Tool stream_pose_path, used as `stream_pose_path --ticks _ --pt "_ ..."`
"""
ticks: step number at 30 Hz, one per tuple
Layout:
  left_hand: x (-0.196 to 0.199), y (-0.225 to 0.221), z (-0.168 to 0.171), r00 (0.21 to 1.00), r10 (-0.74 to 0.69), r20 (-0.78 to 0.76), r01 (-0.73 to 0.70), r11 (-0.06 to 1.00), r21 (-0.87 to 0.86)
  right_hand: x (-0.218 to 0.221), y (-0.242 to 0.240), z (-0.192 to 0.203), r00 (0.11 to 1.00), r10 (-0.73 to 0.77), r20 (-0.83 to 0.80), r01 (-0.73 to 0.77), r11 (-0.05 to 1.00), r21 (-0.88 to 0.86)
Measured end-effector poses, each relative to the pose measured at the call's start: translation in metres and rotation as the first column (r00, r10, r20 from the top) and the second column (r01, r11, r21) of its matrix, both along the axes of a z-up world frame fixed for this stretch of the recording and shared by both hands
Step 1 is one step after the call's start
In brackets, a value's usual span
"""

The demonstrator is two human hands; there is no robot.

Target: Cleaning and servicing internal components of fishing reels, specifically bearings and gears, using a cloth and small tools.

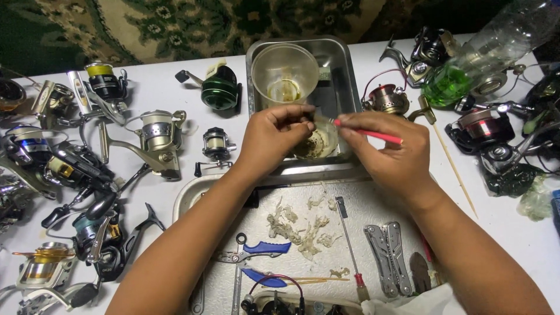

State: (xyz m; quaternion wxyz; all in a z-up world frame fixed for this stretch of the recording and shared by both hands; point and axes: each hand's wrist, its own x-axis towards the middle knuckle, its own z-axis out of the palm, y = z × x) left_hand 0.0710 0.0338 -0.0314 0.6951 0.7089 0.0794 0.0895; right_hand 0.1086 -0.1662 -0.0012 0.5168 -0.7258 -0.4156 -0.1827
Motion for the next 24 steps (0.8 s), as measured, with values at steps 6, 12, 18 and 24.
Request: stream_pose_path --ticks 6,12,18,24 --pt "0.001 0.002 -0.001 0.999 -0.019 0.028 0.02 0.999 -0.037 0.004 -0.004 -0.007 0.999 -0.029 -0.014 0.03 0.999 0.014" --pt "0.0 0.002 -0.003 0.997 -0.033 0.066 0.035 0.999 -0.028 0.002 -0.004 -0.005 0.999 -0.044 -0.015 0.044 0.999 0.014" --pt "-0.002 0.0 0.001 0.996 -0.051 0.073 0.056 0.996 -0.068 0.003 -0.006 0.0 1.0 -0.021 0.019 0.02 1.0 0.01" --pt "-0.004 -0.001 0.003 0.997 -0.03 0.064 0.036 0.995 -0.092 0.005 -0.002 -0.005 0.998 0.036 0.043 -0.037 0.999 0.023"
